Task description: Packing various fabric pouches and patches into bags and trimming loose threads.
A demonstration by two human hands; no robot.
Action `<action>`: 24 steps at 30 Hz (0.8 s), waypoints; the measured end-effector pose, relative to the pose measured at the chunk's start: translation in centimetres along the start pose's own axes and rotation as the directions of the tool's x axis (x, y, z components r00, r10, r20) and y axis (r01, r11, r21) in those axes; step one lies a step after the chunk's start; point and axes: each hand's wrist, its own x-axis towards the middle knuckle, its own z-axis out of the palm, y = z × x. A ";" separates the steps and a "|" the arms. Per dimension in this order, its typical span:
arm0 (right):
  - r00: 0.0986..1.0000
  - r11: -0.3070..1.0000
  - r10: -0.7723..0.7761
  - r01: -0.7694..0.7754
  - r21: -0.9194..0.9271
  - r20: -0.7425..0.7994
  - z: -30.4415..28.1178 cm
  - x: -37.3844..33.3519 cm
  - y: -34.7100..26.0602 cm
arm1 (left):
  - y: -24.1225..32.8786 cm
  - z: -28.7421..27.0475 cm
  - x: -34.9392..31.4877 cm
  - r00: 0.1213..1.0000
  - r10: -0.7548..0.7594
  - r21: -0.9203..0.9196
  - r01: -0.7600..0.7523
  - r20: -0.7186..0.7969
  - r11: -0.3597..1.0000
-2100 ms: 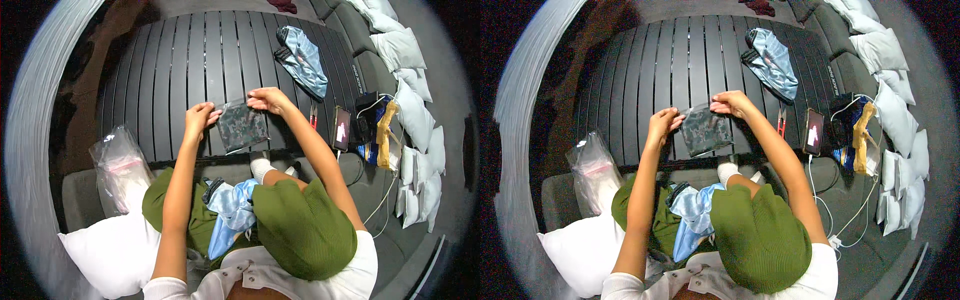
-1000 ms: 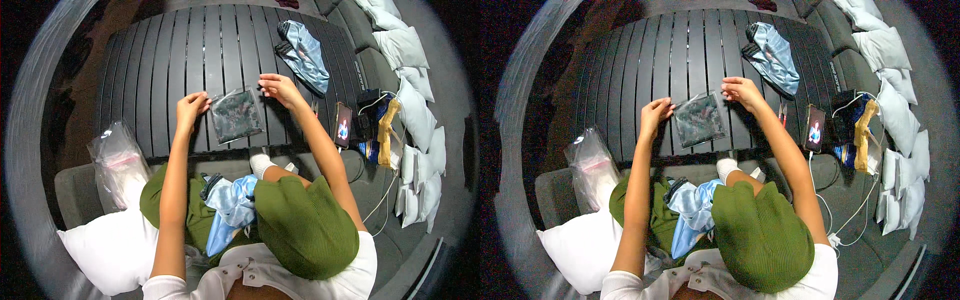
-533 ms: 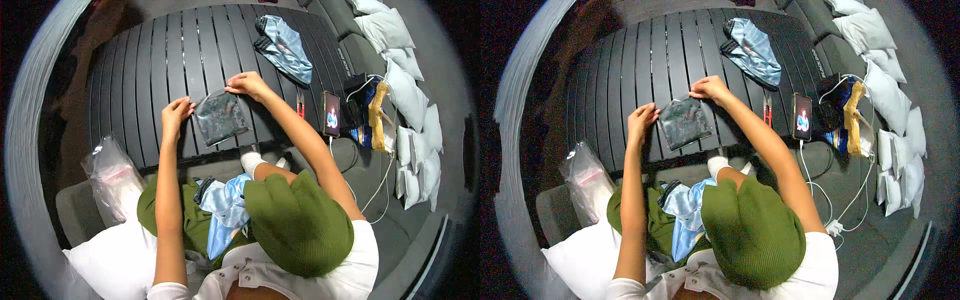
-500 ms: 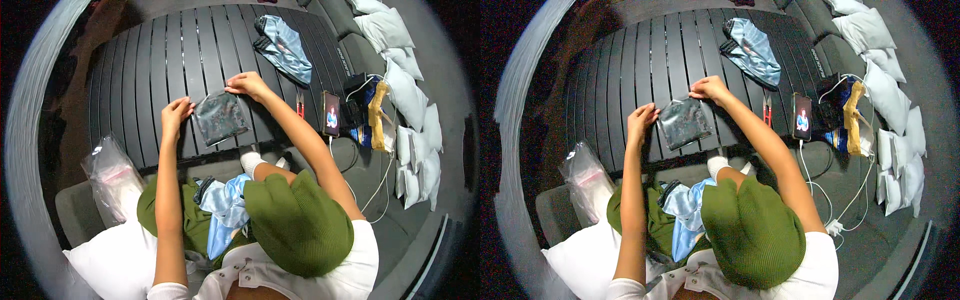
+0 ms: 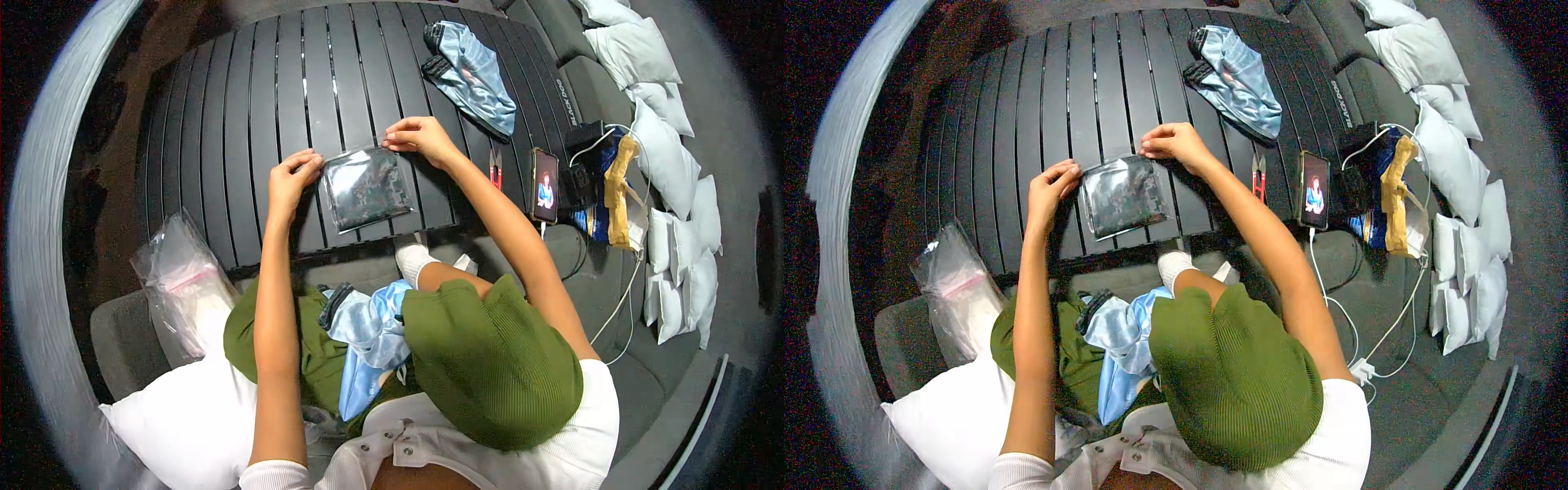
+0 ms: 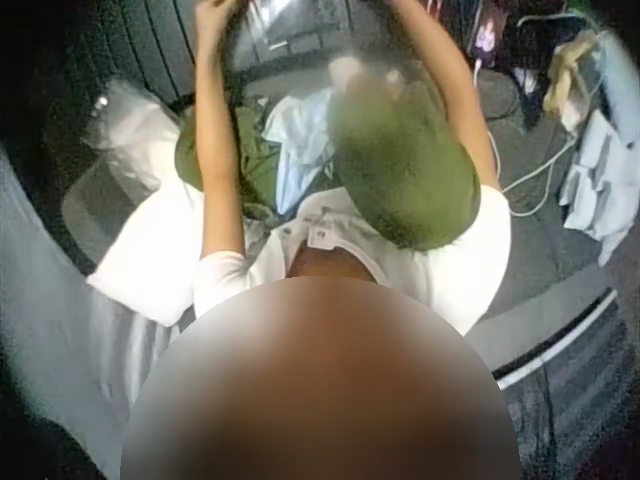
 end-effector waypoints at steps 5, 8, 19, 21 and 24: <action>0.998 0.998 -0.059 0.059 -0.033 0.022 -0.1 -0.3 0.1 | 0.0 -0.2 0.1 0.999 0.051 0.117 -0.053 0.021 0.992; 0.996 0.996 -0.083 0.085 -0.041 0.038 -0.7 -0.4 0.3 | 0.1 -0.1 0.2 0.996 0.073 0.151 -0.081 0.055 0.985; 0.990 0.983 -0.121 0.130 -0.132 0.070 -0.6 -1.1 0.4 | -0.6 -0.7 0.2 0.964 0.251 0.269 -0.265 0.087 0.926; 0.989 0.980 -0.130 0.138 -0.143 0.067 -0.7 -1.5 0.4 | -0.4 -0.8 0.1 0.952 0.284 0.248 -0.304 0.112 0.920; 0.983 0.981 -0.157 0.166 -0.104 0.093 -1.1 -1.6 0.8 | -0.3 -0.6 0.1 0.935 0.316 0.339 -0.353 0.160 0.872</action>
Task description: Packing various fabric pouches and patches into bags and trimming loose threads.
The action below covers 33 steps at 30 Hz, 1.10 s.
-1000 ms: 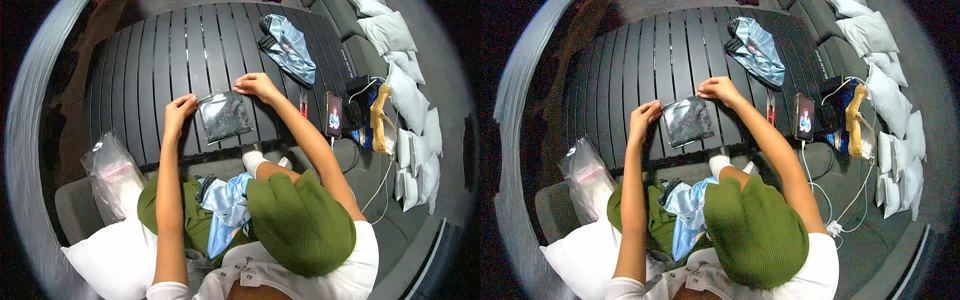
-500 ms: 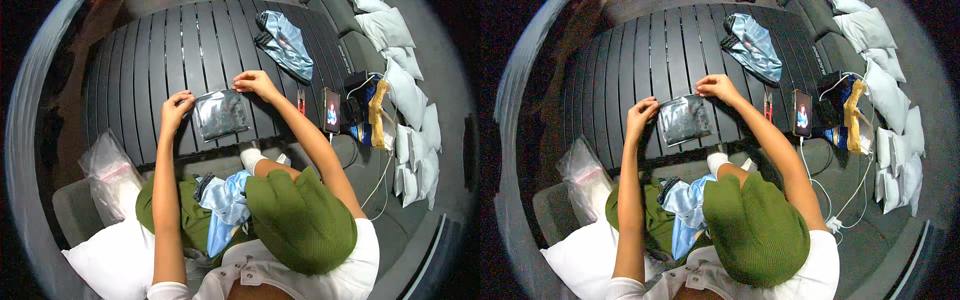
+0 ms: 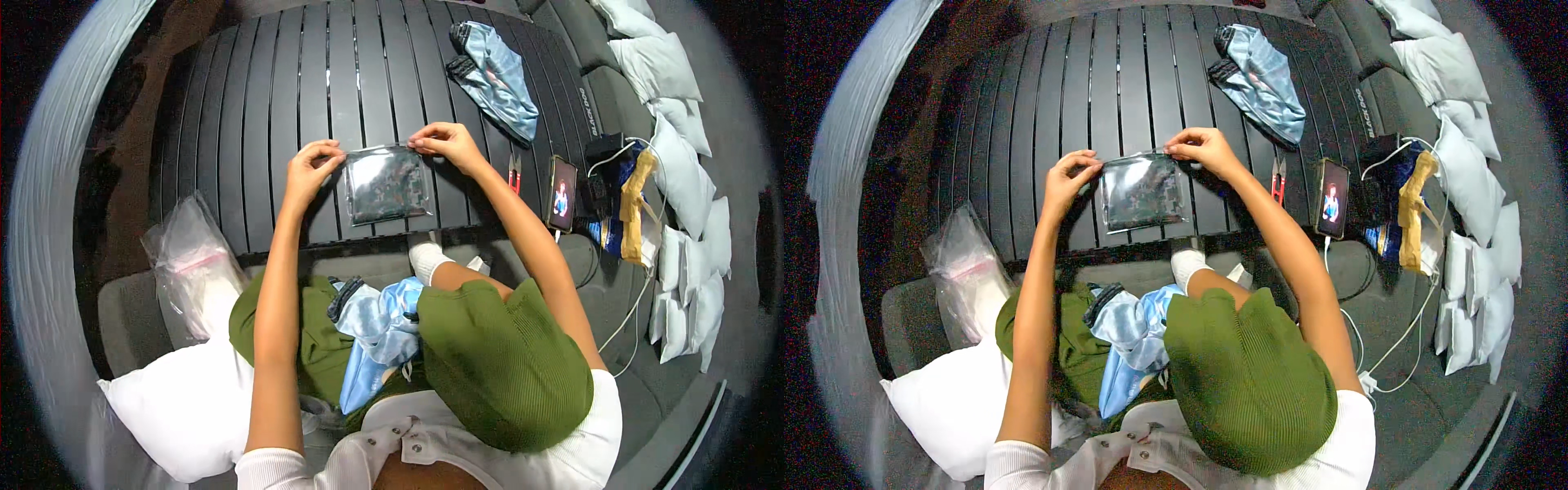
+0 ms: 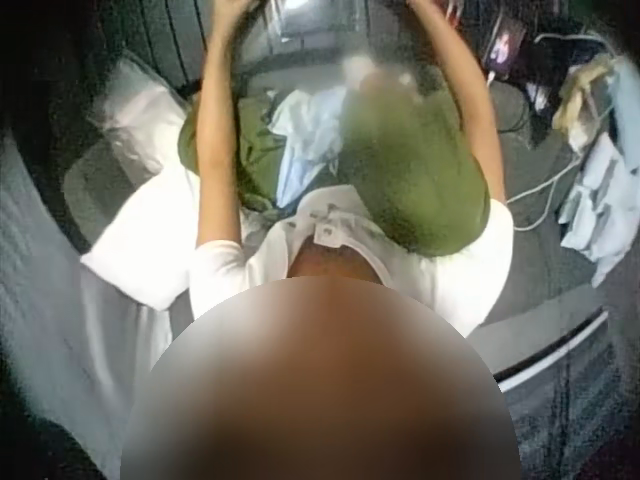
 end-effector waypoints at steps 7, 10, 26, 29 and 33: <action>0.988 0.984 -0.143 0.148 -0.095 0.060 -0.1 -0.1 0.7 | -1.2 -0.8 0.2 0.997 0.038 -0.027 -0.036 0.068 0.999; 0.987 0.978 -0.142 0.152 -0.140 0.075 -0.8 -0.9 0.6 | -0.2 0.0 0.1 0.995 0.037 -0.046 -0.033 0.089 0.998; 0.953 0.816 -0.233 0.299 -0.495 0.191 -0.6 -1.9 -0.7 | 0.8 -0.2 -0.4 0.980 0.104 0.190 -0.136 0.169 0.972; 0.926 0.727 -0.280 0.378 -0.573 0.254 -0.5 -2.0 -1.0 | 0.9 -0.4 -0.4 0.969 0.171 0.149 -0.198 0.180 0.969; 0.910 0.667 -0.288 0.415 -0.619 0.299 -0.2 -2.2 -1.2 | 0.8 -0.6 -0.5 0.954 0.205 0.196 -0.249 0.217 0.948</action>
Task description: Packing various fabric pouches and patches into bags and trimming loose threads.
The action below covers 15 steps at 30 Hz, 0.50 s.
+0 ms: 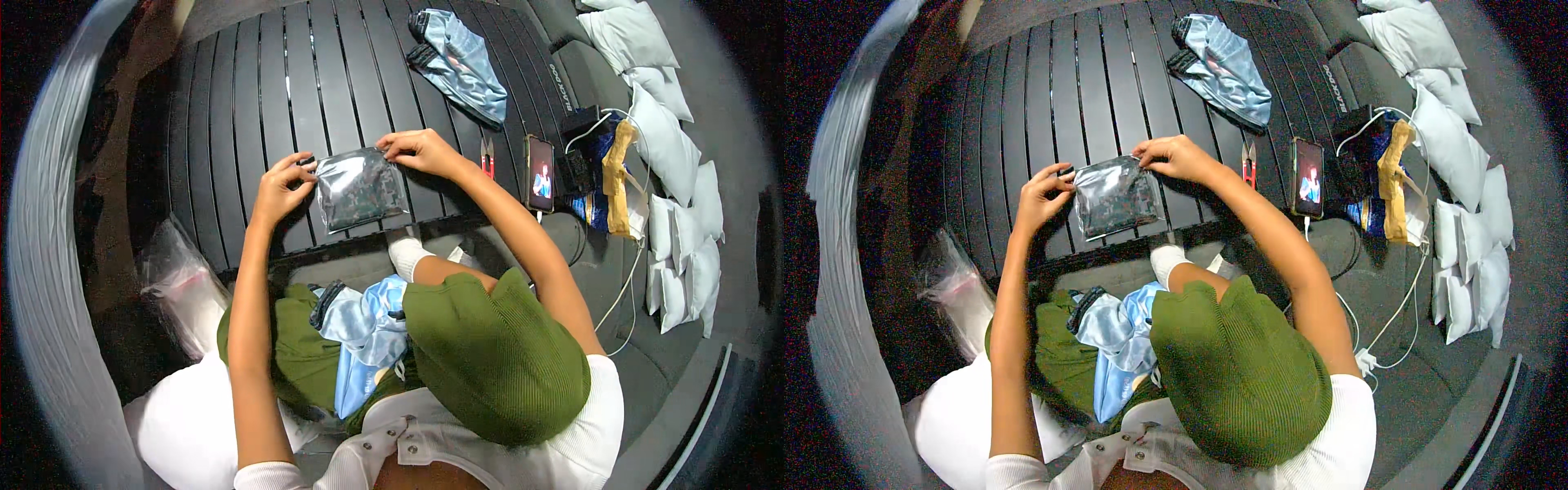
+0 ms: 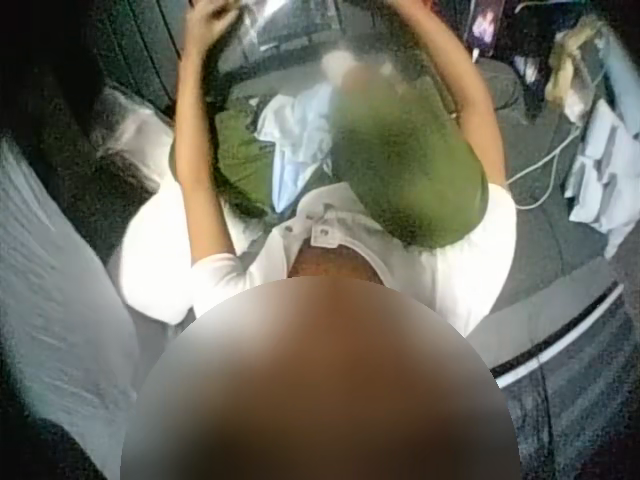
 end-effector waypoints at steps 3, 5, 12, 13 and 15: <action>0.999 0.999 -0.034 0.035 -0.042 0.014 -0.2 0.0 0.1 | 0.0 0.3 -0.1 1.000 0.027 0.019 -0.027 0.001 0.999; 0.998 0.997 -0.057 0.059 -0.056 0.031 -0.2 -0.1 0.2 | 0.0 0.3 -0.2 0.999 0.043 0.038 -0.043 -0.001 0.998; 0.997 0.993 -0.074 0.076 -0.086 0.032 0.0 -0.3 -0.2 | -0.3 0.3 -0.8 0.997 0.081 0.138 -0.080 0.000 0.987; 0.997 0.993 -0.069 0.071 -0.090 0.032 0.1 -0.3 -0.3 | -0.3 0.2 -1.0 0.993 0.114 0.217 -0.114 0.009 0.970; 0.998 0.995 -0.056 0.058 -0.083 0.029 0.0 -0.5 -0.2 | 0.4 0.5 -0.8 0.994 0.104 0.196 -0.101 -0.010 0.975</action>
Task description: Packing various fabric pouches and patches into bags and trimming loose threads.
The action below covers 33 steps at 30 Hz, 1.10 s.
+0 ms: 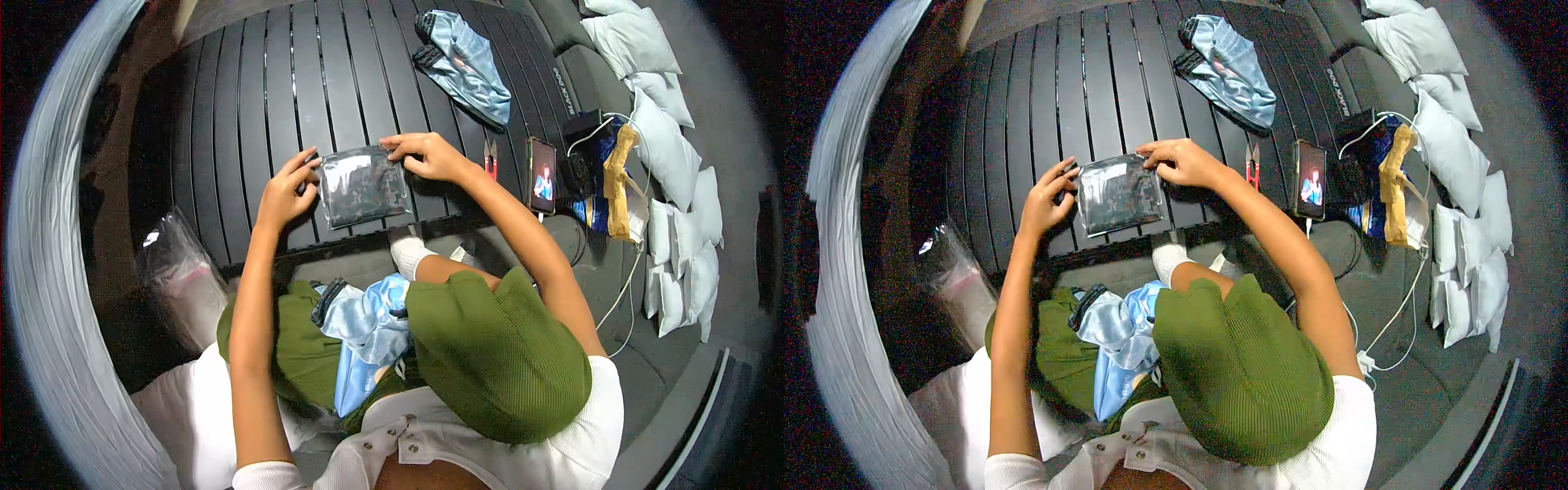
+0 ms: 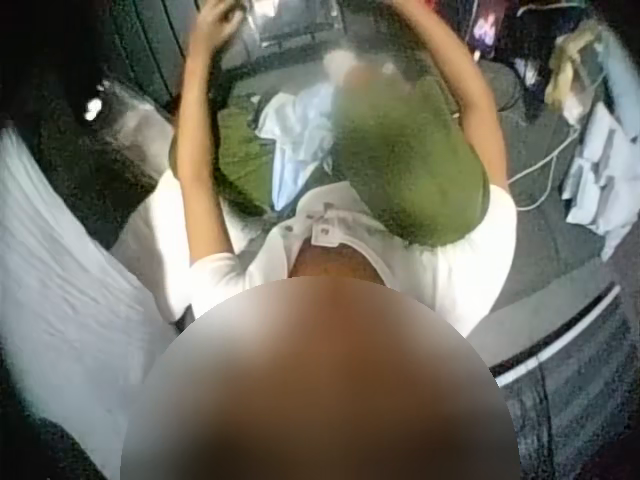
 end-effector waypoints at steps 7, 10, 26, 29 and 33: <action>0.998 1.000 0.012 -0.011 0.023 -0.055 0.5 -0.2 -0.1 | 0.8 1.4 0.0 0.985 -0.136 -0.110 0.124 -0.110 0.986; 0.998 1.000 0.008 -0.007 0.017 -0.066 0.6 -0.4 0.0 | 1.2 1.6 0.3 0.981 -0.108 -0.009 0.108 -0.159 0.994; 0.976 0.988 0.080 -0.049 0.149 -0.204 1.3 -0.8 0.2 | 1.6 2.5 1.0 0.928 -0.329 0.204 0.361 -0.175 0.910; 0.979 0.993 0.033 -0.011 0.114 -0.200 1.6 -0.7 0.1 | 1.4 2.5 0.6 0.932 -0.322 0.340 0.360 -0.163 0.869; 0.983 0.995 0.038 -0.021 0.099 -0.178 1.2 -0.7 0.0 | 0.7 1.8 0.2 0.932 -0.338 0.430 0.359 -0.128 0.828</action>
